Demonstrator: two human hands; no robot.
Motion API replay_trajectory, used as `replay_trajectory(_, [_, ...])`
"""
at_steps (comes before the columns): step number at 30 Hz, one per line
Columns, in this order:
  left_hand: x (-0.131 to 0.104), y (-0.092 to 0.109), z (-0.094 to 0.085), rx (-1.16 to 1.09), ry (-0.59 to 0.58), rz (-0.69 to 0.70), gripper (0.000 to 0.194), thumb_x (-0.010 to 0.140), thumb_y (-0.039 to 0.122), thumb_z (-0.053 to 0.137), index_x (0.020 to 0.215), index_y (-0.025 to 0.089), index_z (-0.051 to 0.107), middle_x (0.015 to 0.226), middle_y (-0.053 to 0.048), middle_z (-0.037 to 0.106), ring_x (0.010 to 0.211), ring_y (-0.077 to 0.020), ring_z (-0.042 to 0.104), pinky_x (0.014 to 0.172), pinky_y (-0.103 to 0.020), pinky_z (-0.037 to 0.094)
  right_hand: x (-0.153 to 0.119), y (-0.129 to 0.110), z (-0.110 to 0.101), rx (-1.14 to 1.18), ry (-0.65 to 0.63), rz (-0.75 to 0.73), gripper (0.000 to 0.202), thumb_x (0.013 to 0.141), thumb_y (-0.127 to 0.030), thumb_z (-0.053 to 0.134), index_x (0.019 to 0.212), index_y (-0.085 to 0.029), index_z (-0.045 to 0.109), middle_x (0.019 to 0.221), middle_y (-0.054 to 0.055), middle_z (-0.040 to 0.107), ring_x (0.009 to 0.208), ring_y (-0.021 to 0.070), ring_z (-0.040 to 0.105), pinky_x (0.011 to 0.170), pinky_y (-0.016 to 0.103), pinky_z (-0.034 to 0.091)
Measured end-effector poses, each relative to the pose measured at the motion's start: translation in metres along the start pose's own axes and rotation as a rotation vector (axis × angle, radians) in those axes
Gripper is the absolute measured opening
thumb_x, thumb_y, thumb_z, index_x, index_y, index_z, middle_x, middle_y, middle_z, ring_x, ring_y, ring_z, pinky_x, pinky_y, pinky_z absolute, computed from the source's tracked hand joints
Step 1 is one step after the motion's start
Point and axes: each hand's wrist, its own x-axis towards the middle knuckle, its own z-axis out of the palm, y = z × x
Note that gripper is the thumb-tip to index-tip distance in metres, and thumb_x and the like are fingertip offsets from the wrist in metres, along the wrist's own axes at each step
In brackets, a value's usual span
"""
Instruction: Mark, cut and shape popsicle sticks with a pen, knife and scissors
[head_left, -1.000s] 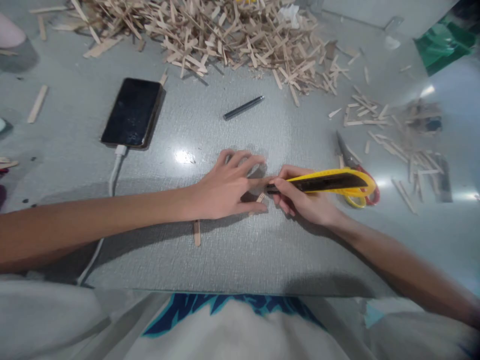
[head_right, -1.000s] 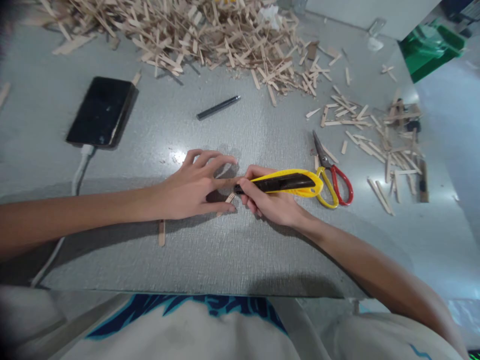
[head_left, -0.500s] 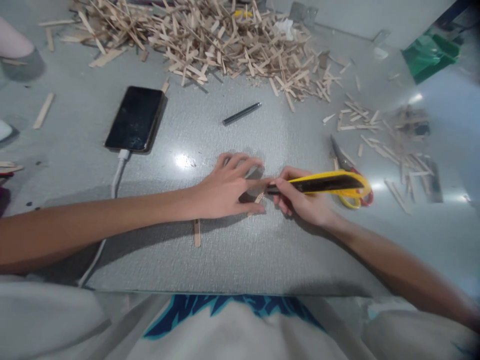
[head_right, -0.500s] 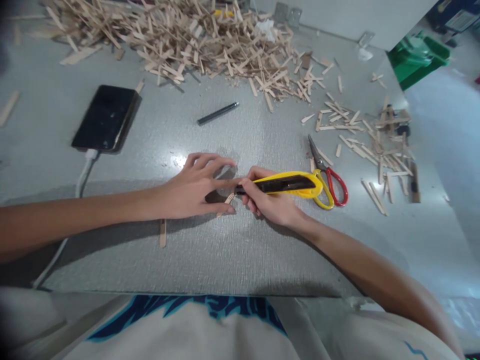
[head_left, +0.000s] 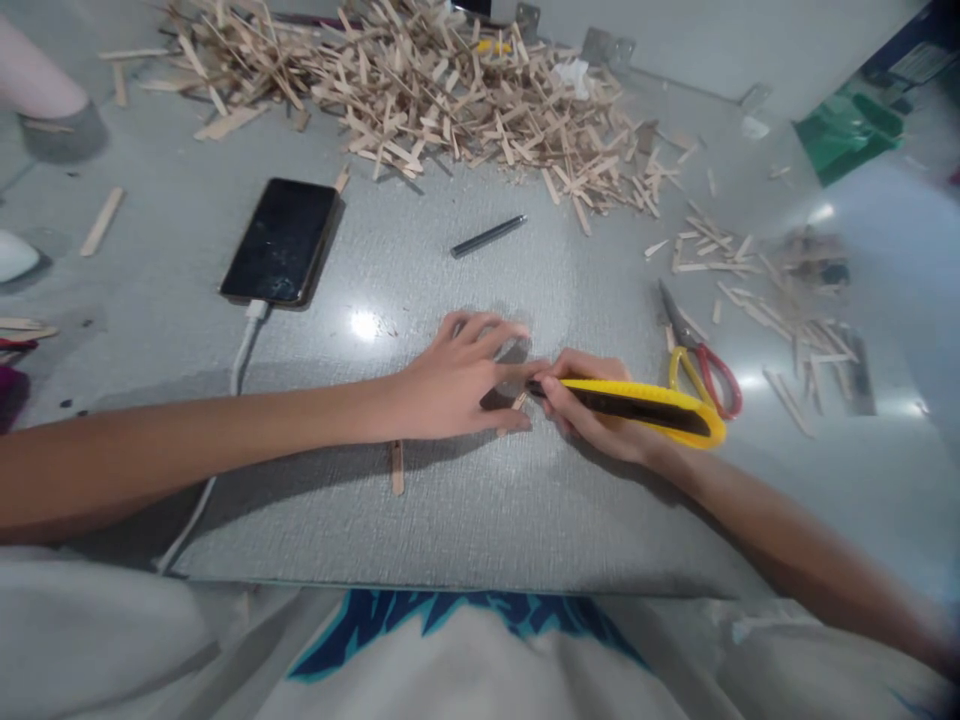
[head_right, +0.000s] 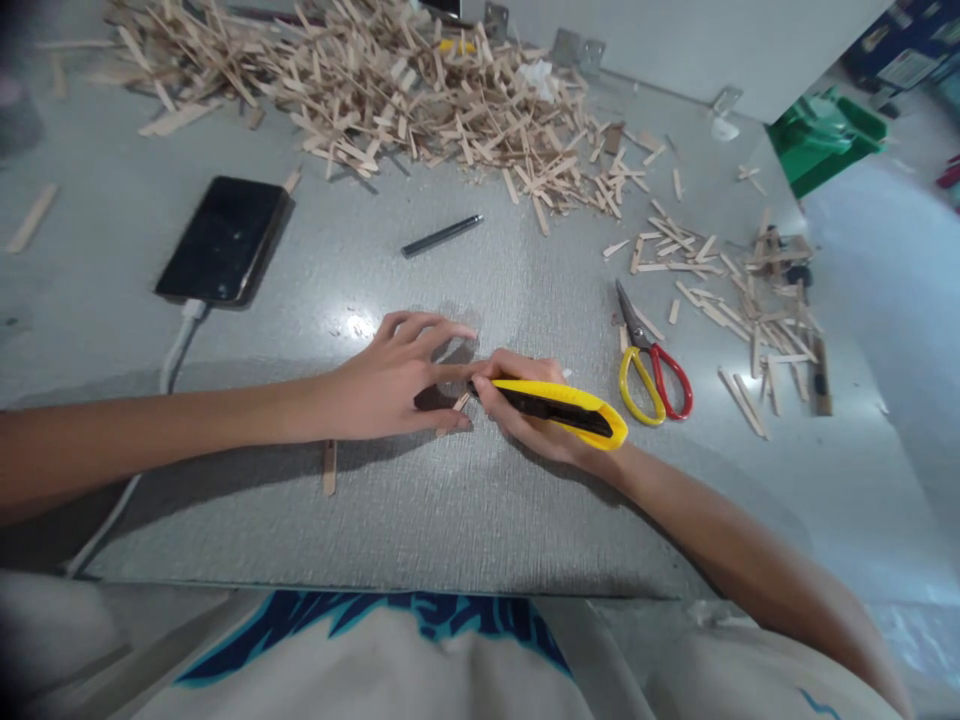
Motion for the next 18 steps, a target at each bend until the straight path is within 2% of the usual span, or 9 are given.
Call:
replay_trajectory(5, [-0.0007, 0.0009, -0.0049, 0.015, -0.04, 0.013, 0.062, 0.107, 0.065, 0.065, 0.159, 0.031, 0.064, 0.168, -0.019, 0.049, 0.156, -0.0468, 0.041, 0.122, -0.068, 0.034, 0.0039, 0.0035, -0.0001, -0.116, -0.017, -0.228, 0.018, 0.111, -0.029, 0.06, 0.092, -0.026, 0.062, 0.074, -0.003, 0.066, 0.057, 0.0128, 0.056, 0.059, 0.03, 0.045])
replay_trajectory(14, [-0.0009, 0.0044, -0.0073, 0.052, -0.034, 0.014, 0.057, 0.111, 0.054, 0.062, 0.161, 0.028, 0.061, 0.166, -0.02, 0.05, 0.155, -0.0464, 0.043, 0.122, -0.065, 0.036, 0.0085, 0.0034, 0.0005, -0.128, 0.002, -0.285, 0.028, 0.112, -0.033, 0.056, 0.085, -0.024, 0.056, 0.066, -0.005, 0.057, 0.055, 0.0116, 0.053, 0.056, 0.027, 0.042])
replay_trajectory(18, [-0.0025, 0.0006, -0.0039, 0.035, -0.028, 0.013, 0.059, 0.11, 0.058, 0.063, 0.163, 0.031, 0.058, 0.166, -0.017, 0.051, 0.154, -0.0441, 0.043, 0.122, -0.064, 0.034, 0.0035, 0.0047, -0.0024, -0.298, 0.048, -0.365, 0.02, 0.112, -0.028, 0.057, 0.094, -0.022, 0.062, 0.069, -0.004, 0.064, 0.055, 0.0111, 0.059, 0.057, 0.025, 0.047])
